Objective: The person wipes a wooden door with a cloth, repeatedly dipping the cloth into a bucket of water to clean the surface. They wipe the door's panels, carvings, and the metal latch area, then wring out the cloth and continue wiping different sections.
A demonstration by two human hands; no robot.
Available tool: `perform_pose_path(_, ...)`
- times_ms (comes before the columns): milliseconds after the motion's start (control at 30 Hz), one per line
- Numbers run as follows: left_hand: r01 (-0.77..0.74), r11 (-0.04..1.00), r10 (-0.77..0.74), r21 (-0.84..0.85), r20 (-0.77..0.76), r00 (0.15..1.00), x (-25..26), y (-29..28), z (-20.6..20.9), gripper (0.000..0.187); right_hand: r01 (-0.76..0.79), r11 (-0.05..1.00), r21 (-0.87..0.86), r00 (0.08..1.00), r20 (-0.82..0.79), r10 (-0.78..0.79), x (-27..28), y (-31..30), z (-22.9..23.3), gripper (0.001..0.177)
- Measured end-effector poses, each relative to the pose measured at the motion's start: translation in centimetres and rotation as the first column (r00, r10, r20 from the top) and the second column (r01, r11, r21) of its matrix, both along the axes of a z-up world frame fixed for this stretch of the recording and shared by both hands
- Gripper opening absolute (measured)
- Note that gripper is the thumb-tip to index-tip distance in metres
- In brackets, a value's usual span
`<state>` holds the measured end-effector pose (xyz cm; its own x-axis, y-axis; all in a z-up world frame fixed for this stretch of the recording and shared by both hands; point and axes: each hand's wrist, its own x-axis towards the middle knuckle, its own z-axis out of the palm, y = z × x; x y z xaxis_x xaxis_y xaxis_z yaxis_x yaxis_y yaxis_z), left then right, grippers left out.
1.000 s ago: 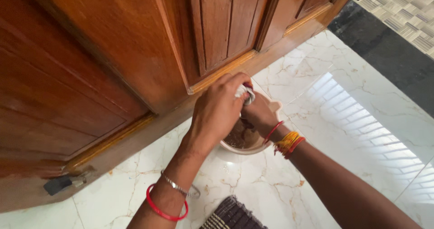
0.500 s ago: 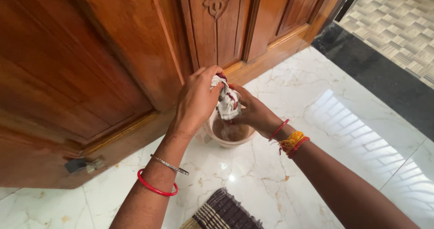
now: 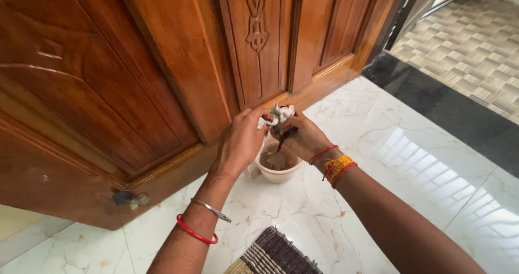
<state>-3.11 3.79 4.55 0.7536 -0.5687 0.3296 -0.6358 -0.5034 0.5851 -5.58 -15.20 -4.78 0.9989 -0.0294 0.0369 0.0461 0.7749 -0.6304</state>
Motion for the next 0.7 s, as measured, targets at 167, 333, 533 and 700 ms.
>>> perform_pose_path(167, 0.005, 1.0, -0.005, 0.008, -0.014, 1.0, -1.4, 0.8, 1.0, 0.026, -0.019, 0.984, -0.178, 0.998, -0.055, 0.009, -2.8, 0.9, 3.2, 0.104)
perform_pose_path(333, 0.005, 1.0, -0.005, -0.004, 0.006, 1.0, -2.1, 1.4, 2.2, 0.024, -0.013, 0.939, -0.345, 1.0, -0.02, 0.007, -3.8, 1.2, 3.0, 0.089)
perform_pose_path(533, 0.063, 0.998, -0.062, -0.021, 0.018, 0.998, -3.3, 1.9, 3.4, 0.028, 0.13, 0.727, -0.674, 0.984, -0.004, -0.179, -3.4, 0.7, 2.6, 0.072)
perform_pose_path(700, 0.15, 0.985, -0.143, -0.086, 0.084, 0.986, -4.0, 0.8, 4.8, 0.029, 0.425, -0.136, -0.895, 0.869, 0.446, -0.214, -2.7, 0.2, 2.6, 0.102)
